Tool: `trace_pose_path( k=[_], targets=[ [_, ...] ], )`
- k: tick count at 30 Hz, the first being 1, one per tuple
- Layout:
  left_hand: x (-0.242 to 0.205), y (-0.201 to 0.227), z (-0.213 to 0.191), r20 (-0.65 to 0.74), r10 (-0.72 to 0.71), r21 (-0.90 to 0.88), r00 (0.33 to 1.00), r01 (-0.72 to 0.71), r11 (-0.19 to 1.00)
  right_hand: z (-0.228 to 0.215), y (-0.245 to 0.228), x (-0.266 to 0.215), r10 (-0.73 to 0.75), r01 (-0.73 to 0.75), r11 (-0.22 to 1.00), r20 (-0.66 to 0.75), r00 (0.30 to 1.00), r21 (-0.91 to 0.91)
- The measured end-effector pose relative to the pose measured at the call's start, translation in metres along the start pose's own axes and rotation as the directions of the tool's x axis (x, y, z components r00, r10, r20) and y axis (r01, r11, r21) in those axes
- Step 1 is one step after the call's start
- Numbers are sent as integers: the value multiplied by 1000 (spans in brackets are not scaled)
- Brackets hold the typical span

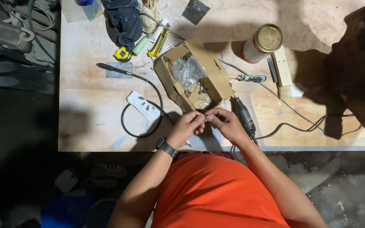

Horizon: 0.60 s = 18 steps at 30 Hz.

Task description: The person assembles a rotary tool by inserting a small cylindrical bit into the chuck and tightening it. They then pick up a large wooden sculpture and position the tool near its surface, preparing to work on it.

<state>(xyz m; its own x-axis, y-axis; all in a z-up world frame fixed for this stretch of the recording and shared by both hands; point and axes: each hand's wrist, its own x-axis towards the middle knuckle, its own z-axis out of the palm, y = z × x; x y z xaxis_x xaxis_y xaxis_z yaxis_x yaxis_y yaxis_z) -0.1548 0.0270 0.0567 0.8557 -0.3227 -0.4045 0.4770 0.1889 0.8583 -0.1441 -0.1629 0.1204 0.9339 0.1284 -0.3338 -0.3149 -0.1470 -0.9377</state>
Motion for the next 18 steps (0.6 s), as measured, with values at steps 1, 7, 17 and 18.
trace_pose_path(
  k=[1,7,17,18],
  targets=[
    [-1,2,2,2,-2,-1,1000,2,1000,-1,0,0,2,-2,1000,-2,1000,-1],
    [0,-2,7,63,-79,-268,995,93,959,-4,11,-2,49,-52,990,26,998,134],
    [-2,3,-26,-35,-44,-205,998,36,978,8,6,31,44,-44,984,-7,999,-175],
    [-1,4,-30,-92,-37,-242,995,14,970,8,19,46,10,-35,944,-75,997,-329]
  ],
)
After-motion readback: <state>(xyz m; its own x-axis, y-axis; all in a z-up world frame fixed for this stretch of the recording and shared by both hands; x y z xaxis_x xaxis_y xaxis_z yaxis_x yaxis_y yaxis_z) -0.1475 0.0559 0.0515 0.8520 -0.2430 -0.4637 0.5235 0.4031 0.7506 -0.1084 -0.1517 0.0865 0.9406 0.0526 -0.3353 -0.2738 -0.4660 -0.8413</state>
